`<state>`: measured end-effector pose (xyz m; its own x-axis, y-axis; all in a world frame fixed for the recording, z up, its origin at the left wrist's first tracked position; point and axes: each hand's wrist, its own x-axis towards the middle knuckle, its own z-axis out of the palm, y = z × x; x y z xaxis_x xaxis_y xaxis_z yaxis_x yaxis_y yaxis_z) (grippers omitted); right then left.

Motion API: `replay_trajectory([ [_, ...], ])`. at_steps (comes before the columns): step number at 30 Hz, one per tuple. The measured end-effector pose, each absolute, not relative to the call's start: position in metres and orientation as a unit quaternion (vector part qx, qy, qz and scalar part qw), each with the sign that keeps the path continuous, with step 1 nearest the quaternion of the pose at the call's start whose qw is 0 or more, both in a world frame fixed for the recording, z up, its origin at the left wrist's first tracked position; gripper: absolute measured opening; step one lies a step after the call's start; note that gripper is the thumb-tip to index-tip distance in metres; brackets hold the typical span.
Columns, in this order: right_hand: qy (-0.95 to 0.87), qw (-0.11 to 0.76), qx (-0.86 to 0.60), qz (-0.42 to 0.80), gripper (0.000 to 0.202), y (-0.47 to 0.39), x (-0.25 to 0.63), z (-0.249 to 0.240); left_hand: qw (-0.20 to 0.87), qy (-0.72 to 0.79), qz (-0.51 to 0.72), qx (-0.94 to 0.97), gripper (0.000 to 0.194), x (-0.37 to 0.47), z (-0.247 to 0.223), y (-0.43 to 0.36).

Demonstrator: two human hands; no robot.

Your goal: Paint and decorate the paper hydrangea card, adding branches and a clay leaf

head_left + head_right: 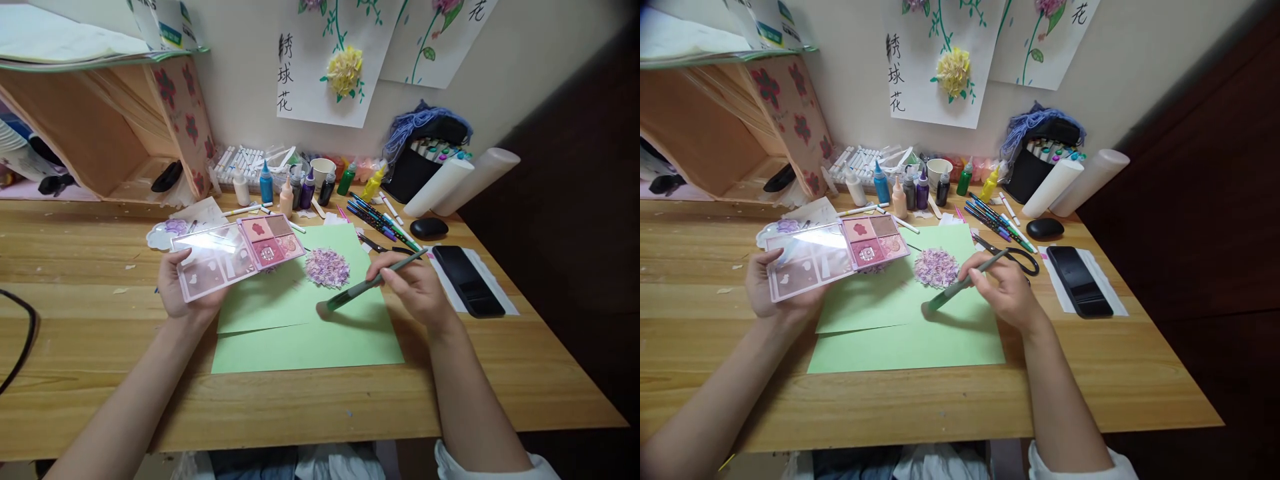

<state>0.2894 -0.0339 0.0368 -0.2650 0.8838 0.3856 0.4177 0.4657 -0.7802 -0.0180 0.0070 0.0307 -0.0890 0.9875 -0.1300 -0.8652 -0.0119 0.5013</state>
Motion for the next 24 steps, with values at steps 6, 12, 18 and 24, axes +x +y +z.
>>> replay_trajectory([
  [6, -0.689, 0.498, -0.464, 0.250, 0.025, -0.032, 0.309, 0.038, 0.679, 0.257, 0.675, 0.131, 0.028, -0.013, 0.032, 0.005],
  [12, -0.674, 0.486, -0.491, 0.260, 0.023, -0.028, 0.306, 0.034, 0.677, 0.272, 0.674, 0.119, 0.030, -0.016, 0.032, 0.005],
  [18, -0.695, 0.484, -0.469, 0.249, 0.022, -0.027, 0.303, 0.032, 0.681, 0.278, 0.666, 0.125, 0.029, -0.018, 0.032, 0.005],
  [24, -0.640, 0.599, -0.457, 0.153, 0.023, -0.032, 0.303, 0.036, 0.683, 0.264, 0.672, 0.114, 0.031, -0.015, 0.035, 0.003],
])
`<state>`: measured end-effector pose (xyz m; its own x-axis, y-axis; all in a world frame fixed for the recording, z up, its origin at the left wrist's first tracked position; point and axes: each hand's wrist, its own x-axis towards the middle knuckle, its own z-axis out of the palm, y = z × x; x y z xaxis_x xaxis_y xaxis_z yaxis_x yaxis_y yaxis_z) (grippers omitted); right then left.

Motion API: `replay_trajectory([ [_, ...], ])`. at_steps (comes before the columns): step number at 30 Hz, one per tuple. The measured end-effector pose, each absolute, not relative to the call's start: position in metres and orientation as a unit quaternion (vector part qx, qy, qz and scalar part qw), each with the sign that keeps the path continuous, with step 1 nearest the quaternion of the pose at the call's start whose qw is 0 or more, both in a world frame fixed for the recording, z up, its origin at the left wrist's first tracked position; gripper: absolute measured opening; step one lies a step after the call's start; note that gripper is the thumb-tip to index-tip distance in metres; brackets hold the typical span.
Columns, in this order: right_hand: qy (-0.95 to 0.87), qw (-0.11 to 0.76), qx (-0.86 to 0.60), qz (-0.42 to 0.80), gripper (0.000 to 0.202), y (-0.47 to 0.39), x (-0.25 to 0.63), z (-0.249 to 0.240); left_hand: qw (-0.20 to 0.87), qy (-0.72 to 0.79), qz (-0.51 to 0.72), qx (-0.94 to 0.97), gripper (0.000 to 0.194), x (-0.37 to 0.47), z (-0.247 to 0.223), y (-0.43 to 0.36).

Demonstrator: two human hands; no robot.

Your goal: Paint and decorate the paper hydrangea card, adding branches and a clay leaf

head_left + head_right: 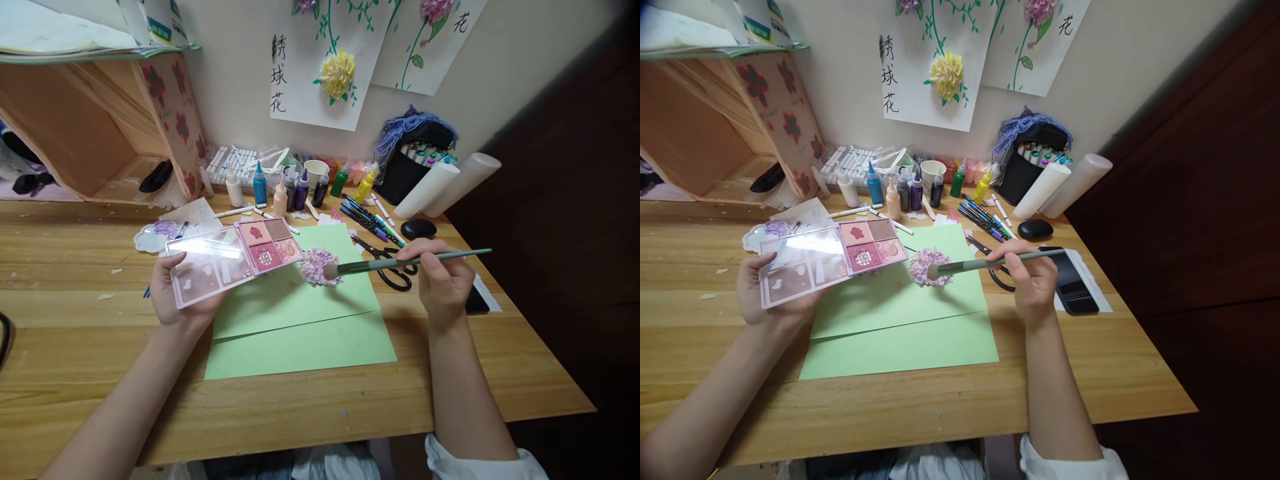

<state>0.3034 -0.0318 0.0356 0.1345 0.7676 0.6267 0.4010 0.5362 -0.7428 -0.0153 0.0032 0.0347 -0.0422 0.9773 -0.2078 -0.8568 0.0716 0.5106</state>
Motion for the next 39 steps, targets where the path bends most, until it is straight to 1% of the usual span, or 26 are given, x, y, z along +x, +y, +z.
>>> replay_trajectory([
  [1, -0.650, 0.589, -0.451, 0.163, 0.024, -0.0321, 0.3028, 0.0356, 0.683, 0.262, 0.672, 0.115, 0.032, -0.0151, 0.0346, 0.0033],
  [4, -0.704, 0.504, -0.454, 0.207, 0.022, -0.0316, 0.3001, 0.0348, 0.684, 0.266, 0.670, 0.112, 0.033, -0.0144, 0.0336, 0.0036],
  [5, -0.709, 0.492, -0.459, 0.208, 0.021, -0.0312, 0.2996, 0.0345, 0.683, 0.268, 0.670, 0.112, 0.033, -0.0140, 0.0333, 0.0036],
  [6, -0.703, 0.501, -0.463, 0.199, 0.020, -0.0309, 0.2994, 0.0344, 0.681, 0.271, 0.671, 0.112, 0.034, -0.0136, 0.0332, 0.0035],
  [9, -0.653, 0.589, -0.447, 0.164, 0.020, -0.0305, 0.2993, 0.0344, 0.680, 0.277, 0.669, 0.121, 0.035, -0.0127, 0.0334, 0.0027],
  [10, -0.648, 0.602, -0.436, 0.167, 0.021, -0.0306, 0.2989, 0.0345, 0.682, 0.277, 0.665, 0.127, 0.034, -0.0125, 0.0337, 0.0024],
  [11, -0.656, 0.594, -0.429, 0.181, 0.021, -0.0307, 0.2982, 0.0345, 0.682, 0.277, 0.663, 0.133, 0.034, -0.0125, 0.0340, 0.0021],
  [14, -0.709, 0.500, -0.441, 0.229, 0.020, -0.0310, 0.2964, 0.0342, 0.681, 0.283, 0.662, 0.133, 0.032, -0.0128, 0.0348, 0.0018],
  [15, -0.715, 0.483, -0.450, 0.230, 0.020, -0.0310, 0.2964, 0.0341, 0.681, 0.287, 0.662, 0.127, 0.032, -0.0129, 0.0350, 0.0018],
  [16, -0.709, 0.488, -0.459, 0.219, 0.020, -0.0310, 0.2970, 0.0340, 0.681, 0.289, 0.662, 0.120, 0.031, -0.0130, 0.0352, 0.0019],
  [19, -0.647, 0.579, -0.467, 0.166, 0.022, -0.0307, 0.3005, 0.0341, 0.680, 0.287, 0.666, 0.109, 0.029, -0.0127, 0.0359, 0.0023],
  [21, -0.623, 0.610, -0.466, 0.148, 0.023, -0.0305, 0.3018, 0.0345, 0.680, 0.282, 0.668, 0.107, 0.028, -0.0123, 0.0364, 0.0025],
  [23, -0.642, 0.587, -0.469, 0.152, 0.023, -0.0304, 0.3012, 0.0349, 0.683, 0.278, 0.667, 0.103, 0.026, -0.0120, 0.0366, 0.0025],
  [26, -0.689, 0.527, -0.464, 0.182, 0.021, -0.0306, 0.2990, 0.0352, 0.680, 0.280, 0.670, 0.102, 0.024, -0.0120, 0.0359, 0.0023],
  [27, -0.693, 0.522, -0.459, 0.192, 0.021, -0.0307, 0.2985, 0.0352, 0.678, 0.282, 0.670, 0.106, 0.024, -0.0121, 0.0354, 0.0023],
  [31, -0.662, 0.562, -0.460, 0.186, 0.022, -0.0310, 0.2988, 0.0357, 0.673, 0.288, 0.671, 0.119, 0.023, -0.0120, 0.0344, 0.0023],
  [35, -0.692, 0.518, -0.457, 0.208, 0.022, -0.0312, 0.2998, 0.0363, 0.675, 0.284, 0.671, 0.117, 0.022, -0.0117, 0.0354, 0.0020],
  [39, -0.657, 0.567, -0.454, 0.201, 0.022, -0.0312, 0.2994, 0.0368, 0.680, 0.280, 0.668, 0.111, 0.022, -0.0114, 0.0359, 0.0017],
])
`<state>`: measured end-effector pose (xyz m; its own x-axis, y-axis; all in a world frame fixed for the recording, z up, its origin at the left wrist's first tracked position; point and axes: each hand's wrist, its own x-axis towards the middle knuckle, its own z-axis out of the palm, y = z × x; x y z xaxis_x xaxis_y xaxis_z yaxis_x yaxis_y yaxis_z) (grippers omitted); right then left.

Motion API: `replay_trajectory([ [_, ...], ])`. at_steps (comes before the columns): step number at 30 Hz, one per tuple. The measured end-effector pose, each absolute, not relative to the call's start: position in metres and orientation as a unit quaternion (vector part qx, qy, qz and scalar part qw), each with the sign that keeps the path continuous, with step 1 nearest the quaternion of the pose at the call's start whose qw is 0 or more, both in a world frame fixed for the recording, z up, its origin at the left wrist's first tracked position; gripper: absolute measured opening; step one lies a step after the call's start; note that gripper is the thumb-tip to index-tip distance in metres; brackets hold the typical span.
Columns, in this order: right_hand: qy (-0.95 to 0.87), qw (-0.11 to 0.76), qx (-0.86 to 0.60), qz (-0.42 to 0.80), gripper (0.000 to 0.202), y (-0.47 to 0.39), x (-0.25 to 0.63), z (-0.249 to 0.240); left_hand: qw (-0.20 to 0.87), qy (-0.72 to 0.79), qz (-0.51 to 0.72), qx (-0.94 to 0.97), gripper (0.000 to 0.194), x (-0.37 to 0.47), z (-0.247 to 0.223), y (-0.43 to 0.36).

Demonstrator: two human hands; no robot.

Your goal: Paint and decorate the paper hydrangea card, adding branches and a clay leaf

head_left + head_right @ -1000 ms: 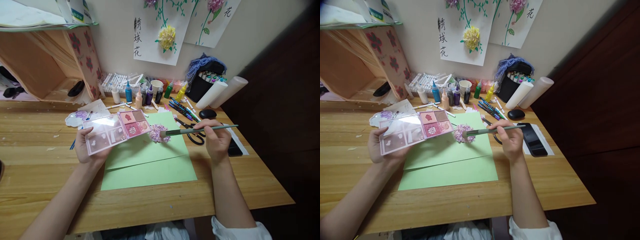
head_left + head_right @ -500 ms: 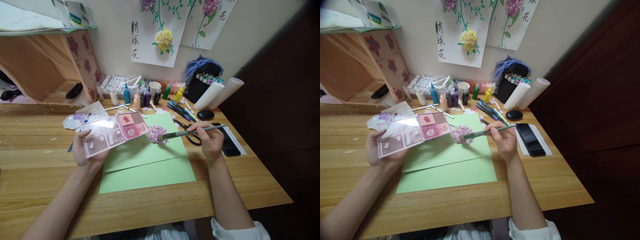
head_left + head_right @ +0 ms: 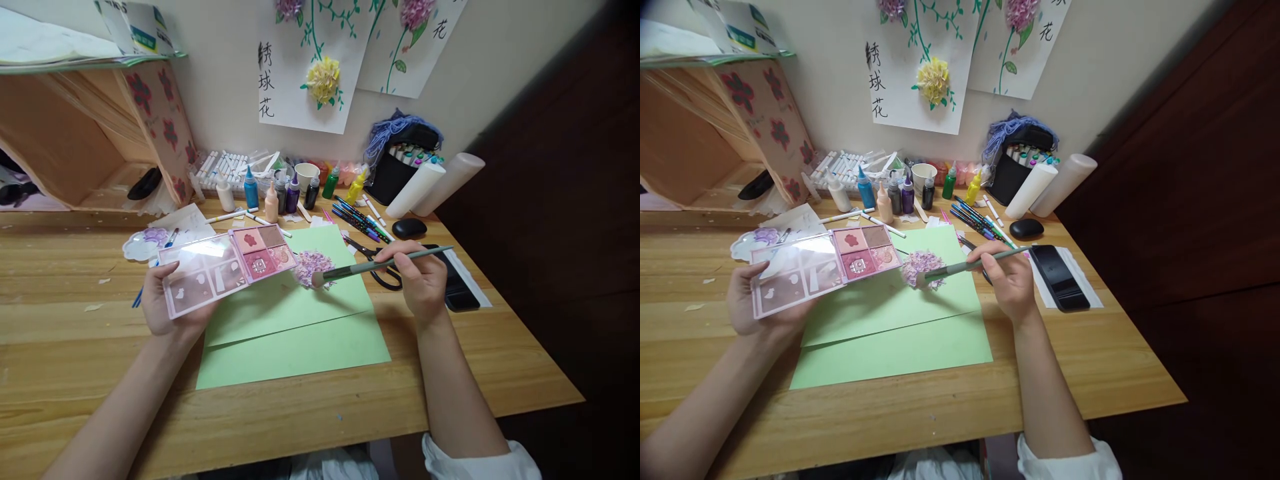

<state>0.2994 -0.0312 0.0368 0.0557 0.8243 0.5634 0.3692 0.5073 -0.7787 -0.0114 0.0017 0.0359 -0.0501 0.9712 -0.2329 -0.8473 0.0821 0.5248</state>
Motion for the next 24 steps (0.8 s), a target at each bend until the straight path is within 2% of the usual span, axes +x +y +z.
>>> replay_trajectory([
  [4, -0.690, 0.522, -0.455, 0.209, 0.021, -0.030, 0.301, 0.037, 0.673, 0.294, 0.670, 0.106, 0.022, -0.012, 0.036, 0.001],
  [8, -0.651, 0.580, -0.462, 0.166, 0.023, -0.030, 0.308, 0.037, 0.668, 0.310, 0.668, 0.105, 0.022, -0.012, 0.037, 0.001],
  [12, -0.681, 0.532, -0.475, 0.163, 0.023, -0.031, 0.313, 0.039, 0.668, 0.307, 0.669, 0.111, 0.022, -0.012, 0.037, 0.002],
  [16, -0.666, 0.556, -0.473, 0.150, 0.023, -0.031, 0.313, 0.039, 0.667, 0.307, 0.669, 0.119, 0.023, -0.012, 0.036, 0.002],
  [20, -0.685, 0.522, -0.482, 0.160, 0.021, -0.030, 0.311, 0.038, 0.668, 0.303, 0.668, 0.125, 0.025, -0.011, 0.035, 0.002],
  [24, -0.640, 0.582, -0.483, 0.136, 0.024, -0.030, 0.311, 0.037, 0.666, 0.297, 0.674, 0.120, 0.026, -0.012, 0.034, 0.003],
])
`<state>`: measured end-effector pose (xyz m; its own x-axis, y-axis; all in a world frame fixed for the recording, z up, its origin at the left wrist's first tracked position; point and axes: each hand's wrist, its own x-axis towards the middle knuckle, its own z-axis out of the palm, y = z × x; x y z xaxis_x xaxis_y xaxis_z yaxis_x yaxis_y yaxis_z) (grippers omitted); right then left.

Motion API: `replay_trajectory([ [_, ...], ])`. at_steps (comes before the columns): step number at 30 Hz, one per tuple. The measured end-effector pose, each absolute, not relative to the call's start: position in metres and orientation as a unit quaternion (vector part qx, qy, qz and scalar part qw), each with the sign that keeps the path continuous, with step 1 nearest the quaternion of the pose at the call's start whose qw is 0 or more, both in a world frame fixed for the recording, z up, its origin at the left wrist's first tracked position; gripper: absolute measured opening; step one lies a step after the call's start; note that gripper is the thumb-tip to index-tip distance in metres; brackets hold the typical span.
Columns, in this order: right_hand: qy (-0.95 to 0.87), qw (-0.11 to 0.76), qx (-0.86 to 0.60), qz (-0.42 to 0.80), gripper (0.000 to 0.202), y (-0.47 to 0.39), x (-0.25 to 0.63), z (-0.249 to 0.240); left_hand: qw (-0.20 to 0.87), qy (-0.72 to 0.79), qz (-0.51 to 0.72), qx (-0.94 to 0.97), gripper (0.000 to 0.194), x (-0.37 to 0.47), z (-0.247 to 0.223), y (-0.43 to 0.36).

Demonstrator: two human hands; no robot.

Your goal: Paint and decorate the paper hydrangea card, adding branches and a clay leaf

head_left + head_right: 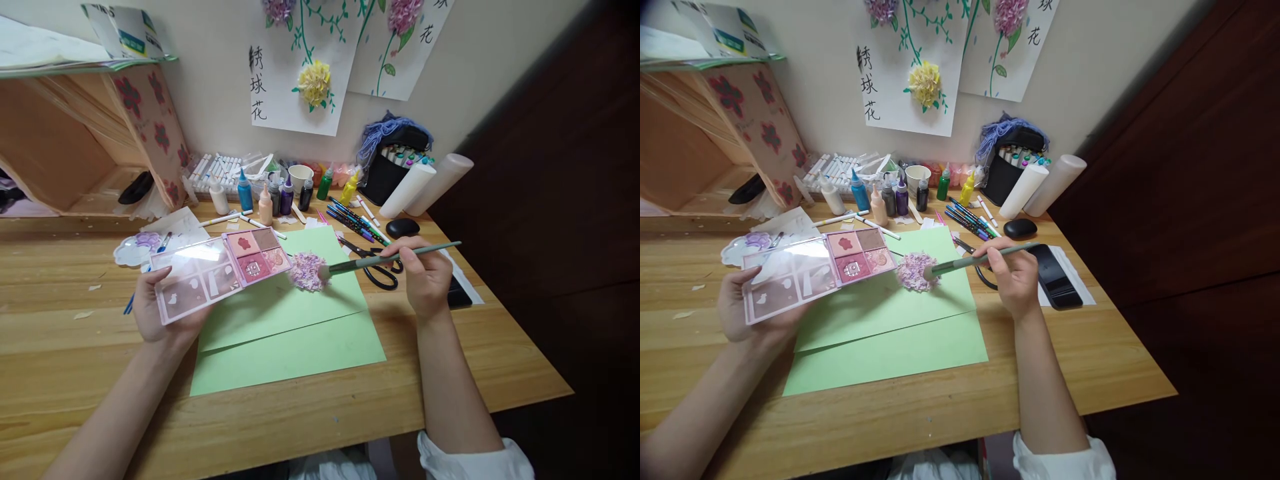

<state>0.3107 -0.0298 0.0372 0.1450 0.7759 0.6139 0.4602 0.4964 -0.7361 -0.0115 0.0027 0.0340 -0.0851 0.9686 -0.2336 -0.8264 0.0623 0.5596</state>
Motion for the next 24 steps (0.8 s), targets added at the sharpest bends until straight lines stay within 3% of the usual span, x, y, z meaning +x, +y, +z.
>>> replay_trajectory([
  [4, -0.668, 0.540, -0.486, 0.163, 0.022, -0.0290, 0.3103, 0.0369, 0.666, 0.300, 0.672, 0.125, 0.027, -0.0119, 0.0337, 0.0029],
  [8, -0.639, 0.576, -0.488, 0.150, 0.023, -0.0291, 0.3103, 0.0369, 0.662, 0.302, 0.674, 0.126, 0.027, -0.0117, 0.0346, 0.0027],
  [12, -0.667, 0.531, -0.494, 0.174, 0.023, -0.0288, 0.3096, 0.0369, 0.659, 0.319, 0.670, 0.123, 0.026, -0.0110, 0.0360, 0.0020],
  [16, -0.631, 0.582, -0.494, 0.137, 0.022, -0.0261, 0.3073, 0.0363, 0.659, 0.315, 0.671, 0.127, 0.026, -0.0105, 0.0364, 0.0019],
  [20, -0.654, 0.550, -0.498, 0.146, 0.020, -0.0240, 0.3061, 0.0366, 0.658, 0.312, 0.673, 0.132, 0.025, -0.0111, 0.0354, 0.0022],
  [24, -0.626, 0.582, -0.499, 0.142, 0.020, -0.0211, 0.3042, 0.0344, 0.657, 0.317, 0.672, 0.127, 0.026, -0.0121, 0.0347, 0.0019],
])
